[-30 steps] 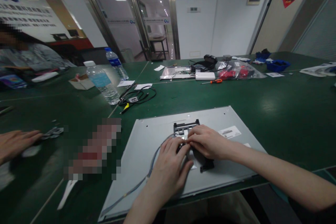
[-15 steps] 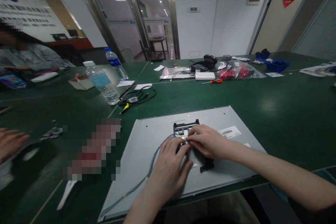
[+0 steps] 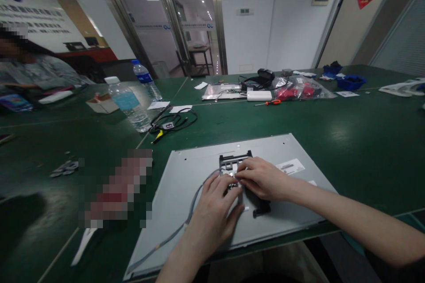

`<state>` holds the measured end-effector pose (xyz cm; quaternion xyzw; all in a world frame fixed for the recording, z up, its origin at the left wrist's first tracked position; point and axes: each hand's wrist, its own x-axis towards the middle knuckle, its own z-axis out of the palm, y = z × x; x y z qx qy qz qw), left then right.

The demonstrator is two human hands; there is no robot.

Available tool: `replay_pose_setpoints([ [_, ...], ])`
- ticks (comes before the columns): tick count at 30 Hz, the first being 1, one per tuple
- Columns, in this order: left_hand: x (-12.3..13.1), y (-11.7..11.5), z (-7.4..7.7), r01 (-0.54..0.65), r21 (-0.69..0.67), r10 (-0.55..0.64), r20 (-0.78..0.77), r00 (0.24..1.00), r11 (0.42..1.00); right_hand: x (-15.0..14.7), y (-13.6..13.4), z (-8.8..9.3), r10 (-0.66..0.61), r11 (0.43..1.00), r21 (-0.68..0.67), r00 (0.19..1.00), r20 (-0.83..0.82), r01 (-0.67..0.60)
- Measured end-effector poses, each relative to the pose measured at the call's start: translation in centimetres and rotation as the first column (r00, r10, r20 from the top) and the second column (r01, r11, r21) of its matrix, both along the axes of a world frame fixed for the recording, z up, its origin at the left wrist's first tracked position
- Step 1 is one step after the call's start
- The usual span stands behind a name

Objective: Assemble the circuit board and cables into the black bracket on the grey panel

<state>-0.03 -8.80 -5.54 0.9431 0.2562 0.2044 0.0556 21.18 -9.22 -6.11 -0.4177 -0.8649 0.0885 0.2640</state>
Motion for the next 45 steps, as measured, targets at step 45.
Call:
replay_pose_setpoints([
  [45,-0.2,0.1,-0.5,0.057,0.001,-0.057,0.031,0.998,0.998,0.1,-0.2,-0.1,-0.044,0.997,-0.059,0.998,0.034,0.046],
])
